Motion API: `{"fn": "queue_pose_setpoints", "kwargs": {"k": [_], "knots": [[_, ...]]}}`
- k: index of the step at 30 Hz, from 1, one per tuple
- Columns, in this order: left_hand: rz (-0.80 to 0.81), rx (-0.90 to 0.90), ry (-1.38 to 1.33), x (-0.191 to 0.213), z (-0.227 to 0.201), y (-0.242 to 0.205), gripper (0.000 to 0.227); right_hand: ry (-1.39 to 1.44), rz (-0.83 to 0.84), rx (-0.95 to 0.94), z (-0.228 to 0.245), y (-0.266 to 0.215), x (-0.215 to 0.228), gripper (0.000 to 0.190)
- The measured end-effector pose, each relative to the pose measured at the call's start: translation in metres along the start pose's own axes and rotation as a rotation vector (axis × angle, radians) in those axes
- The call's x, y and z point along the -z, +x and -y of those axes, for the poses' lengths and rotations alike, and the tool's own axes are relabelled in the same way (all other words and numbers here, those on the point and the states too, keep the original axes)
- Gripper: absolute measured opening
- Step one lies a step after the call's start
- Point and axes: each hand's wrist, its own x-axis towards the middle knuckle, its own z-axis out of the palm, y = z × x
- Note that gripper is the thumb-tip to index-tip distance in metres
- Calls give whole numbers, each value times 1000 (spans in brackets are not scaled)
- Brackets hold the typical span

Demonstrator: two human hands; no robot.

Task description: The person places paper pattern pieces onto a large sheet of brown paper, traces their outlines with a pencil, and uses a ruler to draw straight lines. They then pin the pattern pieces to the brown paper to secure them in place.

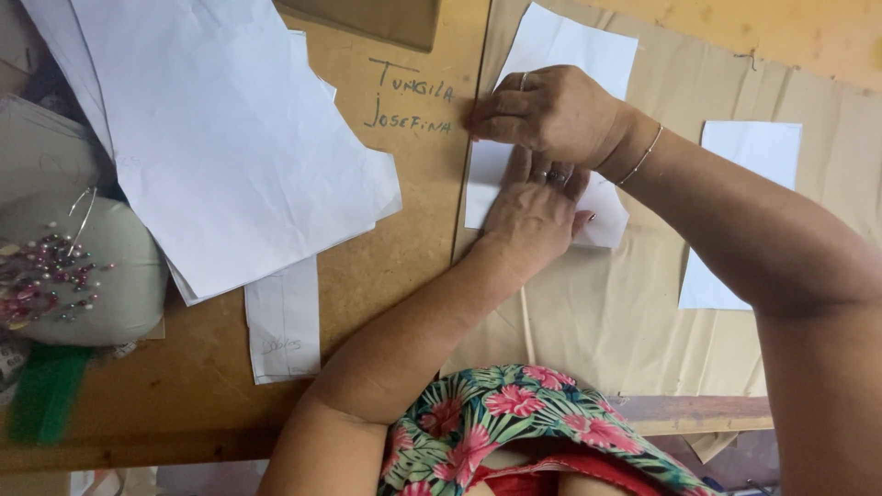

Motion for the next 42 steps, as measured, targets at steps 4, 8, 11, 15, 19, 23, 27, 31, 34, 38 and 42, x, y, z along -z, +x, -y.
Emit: {"fn": "queue_pose_setpoints", "kwargs": {"k": [4,8,11,15,19,23,27,31,34,38,42], "knots": [[1,-25,79,1,1,1,77,-36,-21,-1,-8,1,1,23],[-41,11,-24,-4,-1,0,66,1,-4,-5,-2,1,0,23],[-49,34,-49,-18,-5,-4,59,-7,31,6,8,1,-4,27],[-137,65,-35,-36,-8,-7,45,-10,42,87,25,16,5,22],[-619,111,237,-9,-11,2,33,20,-25,17,73,13,-32,14],[-490,677,317,7,-23,16,24,-472,686,-1479,132,12,-67,70],[-176,460,76,11,-34,3,36,-53,83,-893,122,30,-6,29],[33,286,-66,22,-25,-3,57,197,-357,-375,148,10,55,17],[164,-152,-155,0,-2,-3,82,537,-723,-931,202,-59,44,22],[-420,-270,3,-39,0,-5,32,529,-891,-1303,287,-122,15,24],[-623,164,-587,51,66,-15,26,568,-841,-1449,370,-134,-1,13]]}}
